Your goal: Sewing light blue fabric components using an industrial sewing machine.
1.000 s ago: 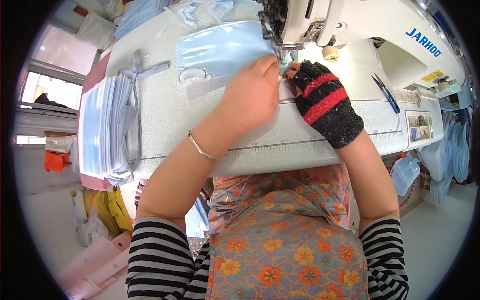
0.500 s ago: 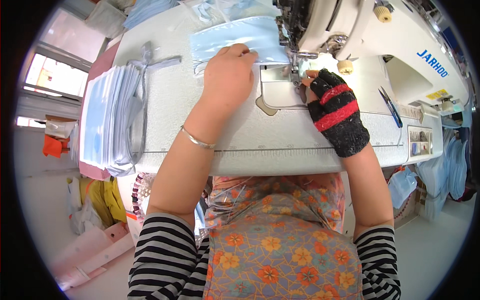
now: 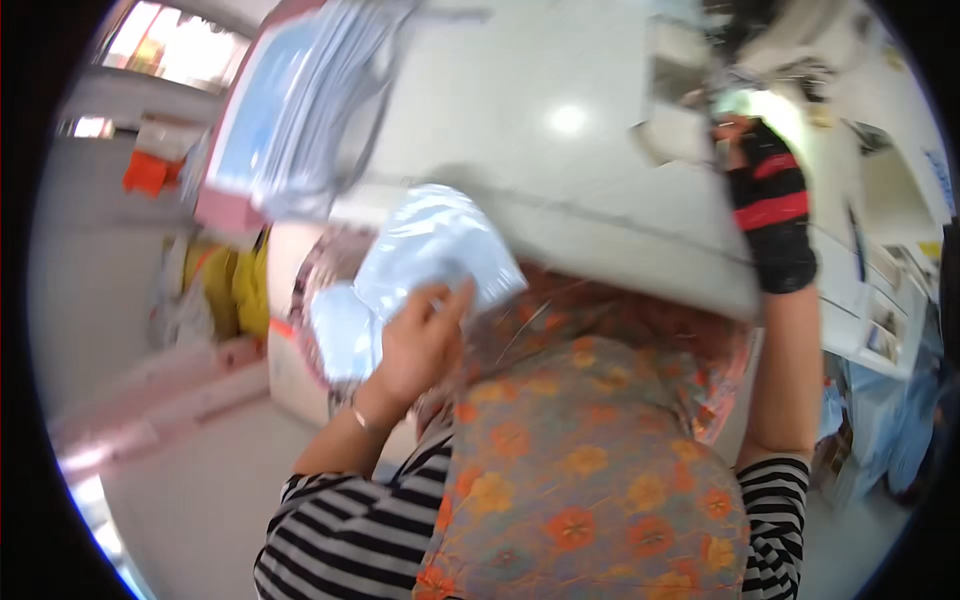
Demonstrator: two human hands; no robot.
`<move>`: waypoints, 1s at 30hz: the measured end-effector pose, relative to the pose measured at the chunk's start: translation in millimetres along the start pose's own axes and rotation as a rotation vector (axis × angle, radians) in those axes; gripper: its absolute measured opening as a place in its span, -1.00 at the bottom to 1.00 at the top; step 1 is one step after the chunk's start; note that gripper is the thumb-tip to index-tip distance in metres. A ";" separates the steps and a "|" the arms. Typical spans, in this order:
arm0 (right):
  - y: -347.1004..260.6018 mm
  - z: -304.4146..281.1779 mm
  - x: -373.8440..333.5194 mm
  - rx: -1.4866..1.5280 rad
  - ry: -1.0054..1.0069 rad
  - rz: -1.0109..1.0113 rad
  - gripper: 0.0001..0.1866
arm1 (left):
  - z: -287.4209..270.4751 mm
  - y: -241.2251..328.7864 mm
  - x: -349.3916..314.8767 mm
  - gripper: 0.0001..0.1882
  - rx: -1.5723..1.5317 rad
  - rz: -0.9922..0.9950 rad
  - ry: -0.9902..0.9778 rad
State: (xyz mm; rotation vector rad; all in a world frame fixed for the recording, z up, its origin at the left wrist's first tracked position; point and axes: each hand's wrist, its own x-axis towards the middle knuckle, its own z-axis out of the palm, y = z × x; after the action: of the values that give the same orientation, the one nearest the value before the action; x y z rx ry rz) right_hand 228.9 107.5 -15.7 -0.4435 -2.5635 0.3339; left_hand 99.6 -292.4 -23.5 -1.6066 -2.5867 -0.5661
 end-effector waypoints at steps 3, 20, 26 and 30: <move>18.4 -3.8 1.9 0.016 0.018 -0.053 -0.80 | 29.3 -67.4 -60.0 -0.46 -0.044 -0.497 0.158; 24.1 -2.6 -8.0 0.057 0.025 -0.074 -0.77 | -115.7 -109.4 138.6 -0.62 0.466 -0.022 0.594; 26.0 -0.4 -9.4 0.071 0.027 -0.056 -0.76 | -129.9 -140.9 165.6 -0.62 0.333 -0.374 0.118; 25.9 -1.8 -9.5 0.073 0.020 -0.040 -0.75 | -132.2 -148.9 168.9 -0.77 0.117 -0.441 0.192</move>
State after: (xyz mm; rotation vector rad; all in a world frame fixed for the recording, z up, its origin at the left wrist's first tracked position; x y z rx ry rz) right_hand 244.0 127.9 -26.6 -0.3665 -2.5281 0.4045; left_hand -128.6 -249.8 95.9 -0.8971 -2.7671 -0.5434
